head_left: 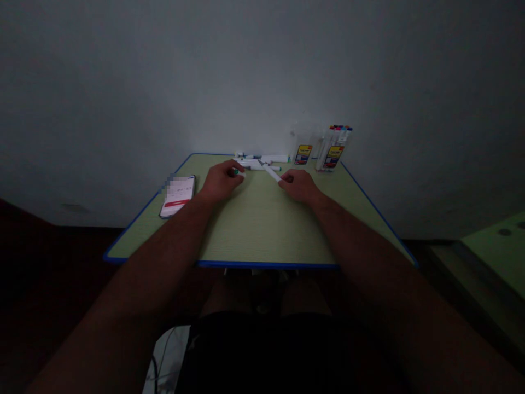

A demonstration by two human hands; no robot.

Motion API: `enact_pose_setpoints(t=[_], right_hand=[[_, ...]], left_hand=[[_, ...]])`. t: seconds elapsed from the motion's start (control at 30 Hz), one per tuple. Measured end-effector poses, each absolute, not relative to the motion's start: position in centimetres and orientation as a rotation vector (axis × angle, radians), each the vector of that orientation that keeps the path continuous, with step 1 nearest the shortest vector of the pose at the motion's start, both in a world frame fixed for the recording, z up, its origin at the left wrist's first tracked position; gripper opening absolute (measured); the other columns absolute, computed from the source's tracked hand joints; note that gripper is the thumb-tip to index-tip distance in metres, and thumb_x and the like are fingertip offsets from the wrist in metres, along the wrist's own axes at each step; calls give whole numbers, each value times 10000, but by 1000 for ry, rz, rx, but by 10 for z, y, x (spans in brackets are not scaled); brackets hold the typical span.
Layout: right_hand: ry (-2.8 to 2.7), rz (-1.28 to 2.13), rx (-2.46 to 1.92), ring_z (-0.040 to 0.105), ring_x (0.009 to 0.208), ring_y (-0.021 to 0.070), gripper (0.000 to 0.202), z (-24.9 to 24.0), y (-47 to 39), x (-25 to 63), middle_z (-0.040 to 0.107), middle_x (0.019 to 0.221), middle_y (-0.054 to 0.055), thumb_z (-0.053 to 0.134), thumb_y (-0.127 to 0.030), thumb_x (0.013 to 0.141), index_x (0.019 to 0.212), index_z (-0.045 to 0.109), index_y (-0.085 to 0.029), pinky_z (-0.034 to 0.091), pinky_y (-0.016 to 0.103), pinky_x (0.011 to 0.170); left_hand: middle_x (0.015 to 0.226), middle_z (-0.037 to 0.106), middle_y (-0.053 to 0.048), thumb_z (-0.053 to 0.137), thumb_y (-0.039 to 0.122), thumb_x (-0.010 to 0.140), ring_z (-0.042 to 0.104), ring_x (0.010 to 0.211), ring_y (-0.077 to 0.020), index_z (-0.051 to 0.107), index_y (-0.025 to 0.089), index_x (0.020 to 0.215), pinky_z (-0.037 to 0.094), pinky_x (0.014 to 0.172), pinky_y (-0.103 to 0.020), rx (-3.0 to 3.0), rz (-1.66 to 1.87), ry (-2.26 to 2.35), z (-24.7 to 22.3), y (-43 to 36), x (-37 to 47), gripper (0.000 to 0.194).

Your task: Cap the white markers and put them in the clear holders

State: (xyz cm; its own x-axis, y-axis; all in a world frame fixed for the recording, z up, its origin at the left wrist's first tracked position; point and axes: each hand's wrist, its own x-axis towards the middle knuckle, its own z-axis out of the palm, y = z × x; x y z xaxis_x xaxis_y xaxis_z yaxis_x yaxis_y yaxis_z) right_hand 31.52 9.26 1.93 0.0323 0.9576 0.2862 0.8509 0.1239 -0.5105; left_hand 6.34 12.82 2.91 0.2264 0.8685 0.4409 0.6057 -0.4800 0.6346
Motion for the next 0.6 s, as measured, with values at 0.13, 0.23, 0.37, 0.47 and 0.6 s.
enact_pose_setpoints(t=[0.13,0.23,0.37,0.47,0.6], right_hand=[[-1819,267,-1757,669,845,171,133,20,92,315,751,924,59,679,-227,844,920,762,-156,499,300,816],[-1810,291,-1740,673,841,167,128,19,93,315,752,922,53,690,-237,843,915,763,-161,504,297,820],[-1790,339,-1722,676,825,161,114,20,93,315,753,908,56,698,-226,835,901,760,-156,507,291,808],[-1756,407,-1707,673,777,148,103,22,92,315,749,868,48,704,-212,828,891,759,-152,508,275,770],[-1685,499,-1674,660,717,130,101,22,91,315,743,829,48,725,-207,820,884,758,-137,507,250,713]], left_hand=[[661,555,21,699,276,759,493,630,-140,728,210,959,405,626,-300,2157,1110,1282,24,133,63,213],[719,598,-1,676,328,793,536,687,-160,728,219,963,441,652,-310,2159,1102,1255,21,136,64,208],[784,645,-32,660,308,805,555,736,-176,732,224,954,457,702,-338,2164,1075,1289,24,133,64,186],[811,659,-38,662,289,792,554,774,-186,731,226,951,453,734,-349,2176,1065,1351,27,130,66,184],[821,658,-39,661,282,784,550,780,-187,726,221,939,450,752,-358,2202,1063,1333,27,130,65,179]])
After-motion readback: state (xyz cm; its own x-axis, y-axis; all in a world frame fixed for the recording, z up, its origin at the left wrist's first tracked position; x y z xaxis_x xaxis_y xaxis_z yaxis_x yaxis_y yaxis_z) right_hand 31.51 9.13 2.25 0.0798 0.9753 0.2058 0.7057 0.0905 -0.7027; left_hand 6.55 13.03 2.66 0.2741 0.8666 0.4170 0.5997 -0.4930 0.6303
